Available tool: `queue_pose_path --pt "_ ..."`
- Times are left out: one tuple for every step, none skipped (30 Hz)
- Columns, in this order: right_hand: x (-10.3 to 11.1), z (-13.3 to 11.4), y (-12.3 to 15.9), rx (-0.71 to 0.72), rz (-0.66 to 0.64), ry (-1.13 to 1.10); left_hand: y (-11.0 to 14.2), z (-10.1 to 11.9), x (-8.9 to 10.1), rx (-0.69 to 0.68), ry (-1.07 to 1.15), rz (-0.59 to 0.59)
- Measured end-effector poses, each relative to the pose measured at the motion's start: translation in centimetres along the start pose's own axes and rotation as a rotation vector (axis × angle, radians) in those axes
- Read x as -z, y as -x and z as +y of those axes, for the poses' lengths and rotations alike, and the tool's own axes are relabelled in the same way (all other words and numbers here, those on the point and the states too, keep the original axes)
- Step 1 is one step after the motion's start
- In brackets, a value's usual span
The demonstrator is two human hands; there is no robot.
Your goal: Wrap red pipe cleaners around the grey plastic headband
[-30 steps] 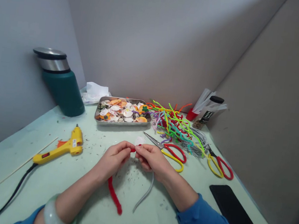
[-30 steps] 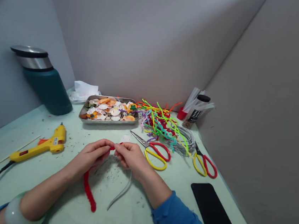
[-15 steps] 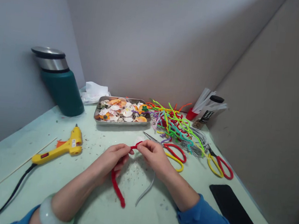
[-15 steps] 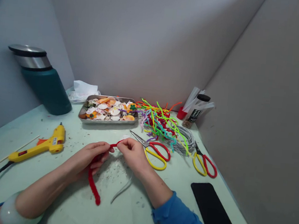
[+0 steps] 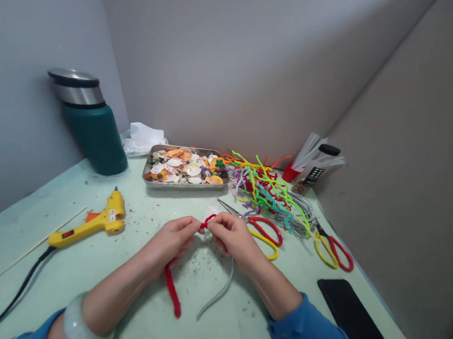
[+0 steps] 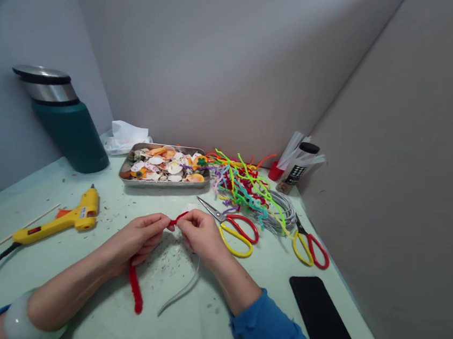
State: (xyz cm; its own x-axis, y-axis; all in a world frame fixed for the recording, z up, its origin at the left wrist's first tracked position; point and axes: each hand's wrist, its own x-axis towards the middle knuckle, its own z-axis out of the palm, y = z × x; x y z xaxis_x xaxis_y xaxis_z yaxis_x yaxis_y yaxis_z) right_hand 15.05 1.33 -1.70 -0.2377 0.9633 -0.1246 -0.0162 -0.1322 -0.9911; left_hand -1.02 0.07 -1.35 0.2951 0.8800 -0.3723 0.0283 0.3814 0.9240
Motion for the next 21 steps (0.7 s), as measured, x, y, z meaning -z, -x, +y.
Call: queue_pose_path --pt "-0.02 0.0 0.02 -0.003 0.001 0.002 0.02 0.04 -0.05 0.0 -0.006 0.0" --pt "-0.03 0.0 0.04 -0.004 0.002 0.005 0.04 0.08 -0.09 0.001 -0.011 -0.001" --pt "-0.05 -0.02 0.07 -0.006 0.001 0.005 0.06 0.11 -0.13 0.003 -0.016 -0.002" --pt "-0.07 -0.05 0.1 -0.006 0.0 0.004 0.07 0.14 -0.16 0.004 -0.02 -0.001" --pt "-0.09 -0.1 0.13 -0.006 0.0 0.002 0.08 0.16 -0.19 0.003 -0.023 0.002" --pt "-0.12 -0.16 0.15 -0.007 0.0 -0.001 0.09 0.19 -0.21 0.002 -0.028 0.003" --pt "-0.15 -0.22 0.17 -0.008 0.0 -0.003 0.09 0.22 -0.23 0.002 -0.033 0.005" --pt "-0.19 -0.28 0.19 -0.011 -0.001 -0.003 0.1 0.25 -0.25 0.004 -0.039 0.008" --pt "-0.23 -0.33 0.2 -0.013 -0.001 -0.004 0.1 0.28 -0.28 0.006 -0.044 0.012" --pt "-0.28 -0.37 0.2 -0.016 -0.002 -0.007 0.1 0.32 -0.31 0.008 -0.048 0.016" --pt "-0.32 -0.38 0.19 -0.019 -0.002 -0.011 0.1 0.36 -0.35 0.01 -0.051 0.018" --pt "-0.36 -0.36 0.19 -0.023 -0.001 -0.014 0.1 0.4 -0.4 0.011 -0.052 0.02" --pt "-0.4 -0.32 0.18 -0.026 0.002 -0.017 0.09 0.43 -0.45 0.012 -0.054 0.023" --pt "-0.44 -0.26 0.18 -0.027 0.008 -0.017 0.07 0.45 -0.51 0.015 -0.055 0.027" --pt "-0.48 -0.19 0.16 -0.027 0.015 -0.012 0.06 0.45 -0.56 0.02 -0.057 0.033" --pt "-0.5 -0.12 0.15 -0.026 0.023 -0.005 0.04 0.44 -0.61 0.026 -0.057 0.039" --pt "-0.52 -0.06 0.12 -0.024 0.031 0.002 0.02 0.41 -0.64 0.029 -0.053 0.044" --pt "-0.52 -0.02 0.09 -0.023 0.036 0.01 0.01 0.37 -0.64 0.028 -0.045 0.045" --pt "-0.5 0.0 0.05 -0.024 0.037 0.018 0.0 0.33 -0.63 0.025 -0.034 0.039" --pt "-0.46 -0.02 0.0 -0.024 0.035 0.025 0.0 0.29 -0.59 0.02 -0.019 0.031" --pt "-0.41 -0.06 -0.05 -0.021 0.03 0.031 0.0 0.27 -0.54 0.013 -0.002 0.025"
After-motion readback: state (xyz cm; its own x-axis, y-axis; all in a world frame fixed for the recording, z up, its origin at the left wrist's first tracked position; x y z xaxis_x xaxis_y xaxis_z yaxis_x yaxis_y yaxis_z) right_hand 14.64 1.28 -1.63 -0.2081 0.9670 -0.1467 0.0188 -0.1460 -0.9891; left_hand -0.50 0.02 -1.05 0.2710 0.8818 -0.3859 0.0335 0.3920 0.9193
